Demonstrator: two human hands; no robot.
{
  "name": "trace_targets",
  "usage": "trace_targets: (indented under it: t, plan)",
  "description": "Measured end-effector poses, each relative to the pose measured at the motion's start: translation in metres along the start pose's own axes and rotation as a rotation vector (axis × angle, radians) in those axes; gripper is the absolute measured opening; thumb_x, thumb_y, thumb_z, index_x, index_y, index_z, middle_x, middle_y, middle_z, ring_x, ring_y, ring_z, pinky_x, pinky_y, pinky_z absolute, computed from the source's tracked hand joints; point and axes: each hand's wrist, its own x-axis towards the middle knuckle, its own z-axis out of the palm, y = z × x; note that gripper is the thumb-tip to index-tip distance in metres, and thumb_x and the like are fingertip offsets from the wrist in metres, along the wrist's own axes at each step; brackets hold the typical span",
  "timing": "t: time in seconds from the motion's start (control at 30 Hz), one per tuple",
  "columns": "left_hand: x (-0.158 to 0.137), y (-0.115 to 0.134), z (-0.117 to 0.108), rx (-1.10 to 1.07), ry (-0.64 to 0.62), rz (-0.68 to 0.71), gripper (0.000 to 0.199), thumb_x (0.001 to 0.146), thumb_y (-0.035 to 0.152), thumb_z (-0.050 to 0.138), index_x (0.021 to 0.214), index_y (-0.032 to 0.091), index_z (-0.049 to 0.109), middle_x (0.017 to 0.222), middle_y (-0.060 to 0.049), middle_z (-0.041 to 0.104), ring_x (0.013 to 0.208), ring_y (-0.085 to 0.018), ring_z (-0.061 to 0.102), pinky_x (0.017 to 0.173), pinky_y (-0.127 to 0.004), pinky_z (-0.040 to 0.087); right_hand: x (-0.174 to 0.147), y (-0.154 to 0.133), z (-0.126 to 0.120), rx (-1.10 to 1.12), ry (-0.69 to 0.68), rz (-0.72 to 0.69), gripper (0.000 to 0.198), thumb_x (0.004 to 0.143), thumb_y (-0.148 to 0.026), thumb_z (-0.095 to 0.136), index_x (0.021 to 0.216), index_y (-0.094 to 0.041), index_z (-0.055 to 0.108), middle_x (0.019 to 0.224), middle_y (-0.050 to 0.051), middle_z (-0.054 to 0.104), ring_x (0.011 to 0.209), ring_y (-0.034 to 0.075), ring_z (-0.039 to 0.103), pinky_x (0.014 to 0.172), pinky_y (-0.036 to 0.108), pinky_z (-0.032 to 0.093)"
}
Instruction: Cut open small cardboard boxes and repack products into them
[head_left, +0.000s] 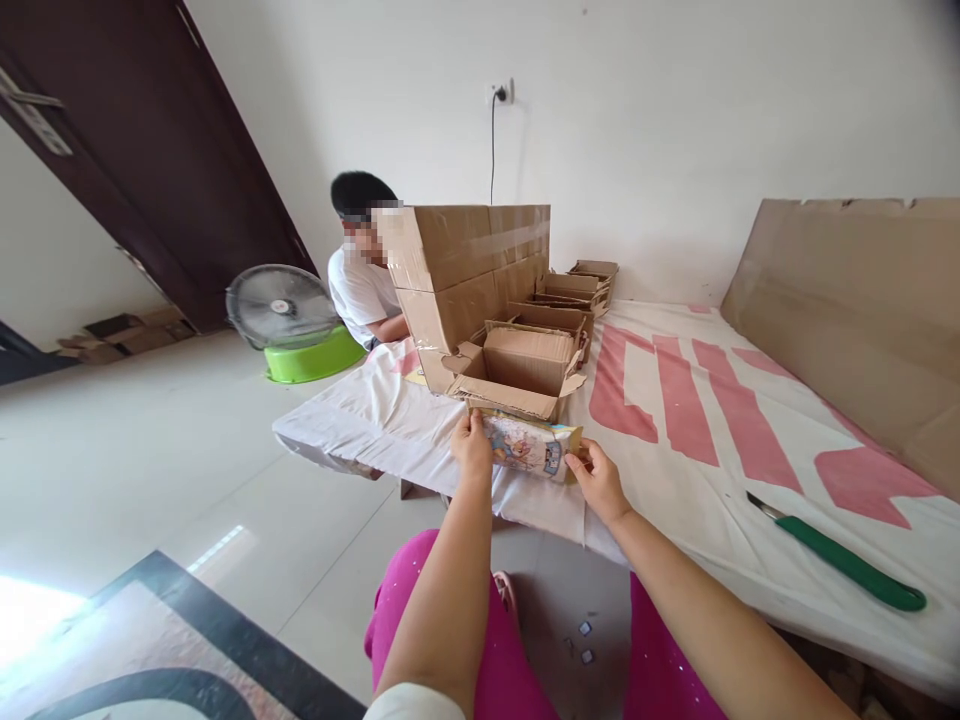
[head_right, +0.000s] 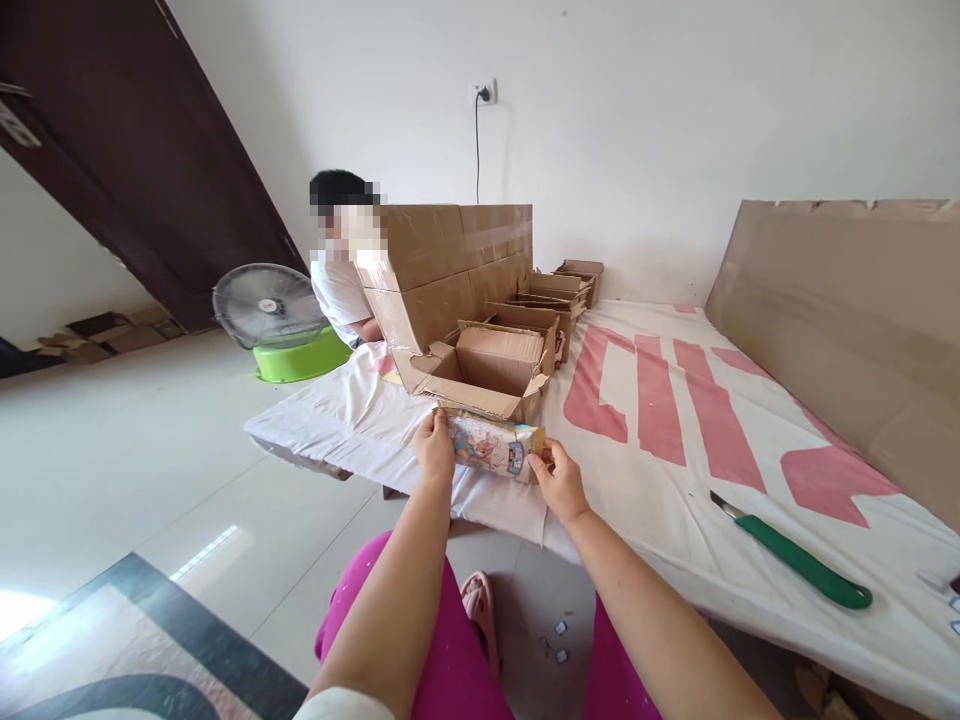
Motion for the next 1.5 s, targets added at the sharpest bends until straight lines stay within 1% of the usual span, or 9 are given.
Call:
trace_targets:
  t: [0.2, 0.33, 0.5, 0.57, 0.77, 1.0, 1.2, 1.4, 1.5]
  plan:
    - [0.008, -0.001, -0.006, 0.039, 0.088, 0.036, 0.040, 0.085, 0.057, 0.048, 0.076, 0.018, 0.057, 0.062, 0.004, 0.049, 0.062, -0.013, 0.050, 0.059, -0.024, 0.043, -0.002, 0.005, 0.005, 0.055, -0.122, -0.002, 0.030, 0.075, -0.029, 0.063, 0.104, -0.020, 0.061, 0.095, 0.006, 0.070, 0.062, 0.014, 0.062, 0.064, 0.031, 0.054]
    - [0.007, 0.000, -0.005, 0.168, 0.110, 0.025, 0.028, 0.085, 0.044, 0.054, 0.097, 0.019, 0.058, 0.089, -0.005, 0.061, 0.090, -0.021, 0.059, 0.081, -0.033, 0.047, -0.003, 0.007, 0.008, 0.088, -0.153, 0.009, 0.032, 0.077, -0.024, 0.062, 0.108, -0.020, 0.058, 0.096, 0.007, 0.070, 0.073, 0.017, 0.068, 0.067, 0.032, 0.057]
    - [-0.004, 0.010, -0.008, 0.355, 0.149, 0.042, 0.046, 0.085, 0.032, 0.054, 0.127, 0.016, 0.043, 0.133, -0.020, 0.046, 0.128, -0.032, 0.042, 0.104, -0.049, 0.032, -0.003, 0.010, 0.008, 0.124, -0.157, 0.016, 0.043, 0.079, -0.021, 0.060, 0.121, -0.021, 0.048, 0.114, 0.012, 0.065, 0.083, 0.017, 0.070, 0.072, 0.034, 0.059]
    - [-0.009, 0.015, -0.009, 0.408, 0.091, 0.089, 0.040, 0.088, 0.032, 0.050, 0.124, 0.017, 0.044, 0.130, -0.018, 0.049, 0.124, -0.029, 0.047, 0.103, -0.046, 0.034, -0.002, 0.011, 0.009, 0.133, -0.169, 0.010, 0.045, 0.080, -0.021, 0.060, 0.123, -0.021, 0.047, 0.116, 0.013, 0.064, 0.085, 0.017, 0.071, 0.074, 0.035, 0.059]
    - [-0.024, 0.021, -0.004, 0.545, -0.258, 0.165, 0.018, 0.084, 0.041, 0.057, 0.084, 0.023, 0.058, 0.071, -0.004, 0.064, 0.074, -0.024, 0.064, 0.070, -0.035, 0.045, -0.003, 0.009, 0.009, 0.116, -0.239, -0.059, 0.048, 0.077, -0.019, 0.063, 0.123, -0.022, 0.051, 0.117, 0.011, 0.065, 0.101, 0.020, 0.067, 0.082, 0.036, 0.058]
    - [-0.034, 0.024, 0.003, 0.632, -0.320, 0.299, 0.030, 0.083, 0.035, 0.057, 0.109, 0.020, 0.059, 0.094, -0.010, 0.066, 0.101, -0.029, 0.060, 0.089, -0.039, 0.044, -0.004, 0.005, 0.007, -0.001, -0.278, -0.109, 0.044, 0.076, -0.023, 0.067, 0.118, -0.022, 0.058, 0.122, 0.011, 0.059, 0.090, 0.018, 0.064, 0.078, 0.037, 0.055]
    - [-0.044, 0.030, 0.002, 0.812, -0.310, 0.380, 0.052, 0.079, 0.041, 0.062, 0.128, 0.025, 0.054, 0.131, -0.015, 0.053, 0.127, -0.037, 0.042, 0.106, -0.055, 0.031, -0.005, 0.001, 0.006, -0.064, -0.281, -0.097, 0.038, 0.078, -0.019, 0.061, 0.116, -0.021, 0.058, 0.119, 0.011, 0.057, 0.087, 0.018, 0.063, 0.078, 0.037, 0.055]
    - [-0.048, 0.027, -0.001, 0.876, -0.407, 0.111, 0.089, 0.067, 0.045, 0.075, 0.145, 0.036, 0.033, 0.162, -0.011, 0.001, 0.142, -0.055, 0.003, 0.097, -0.074, 0.028, -0.005, -0.003, 0.005, -0.114, -0.293, -0.088, 0.026, 0.077, -0.015, 0.060, 0.103, -0.021, 0.061, 0.111, 0.008, 0.057, 0.085, 0.018, 0.061, 0.078, 0.036, 0.055]
    - [-0.047, 0.020, 0.001, 0.885, -0.471, 0.127, 0.106, 0.062, 0.036, 0.079, 0.150, 0.033, 0.020, 0.161, -0.015, -0.009, 0.141, -0.056, -0.003, 0.100, -0.070, 0.029, -0.006, -0.004, 0.005, -0.136, -0.304, -0.091, 0.022, 0.078, -0.014, 0.060, 0.099, -0.021, 0.061, 0.110, 0.008, 0.057, 0.086, 0.018, 0.060, 0.082, 0.037, 0.053]
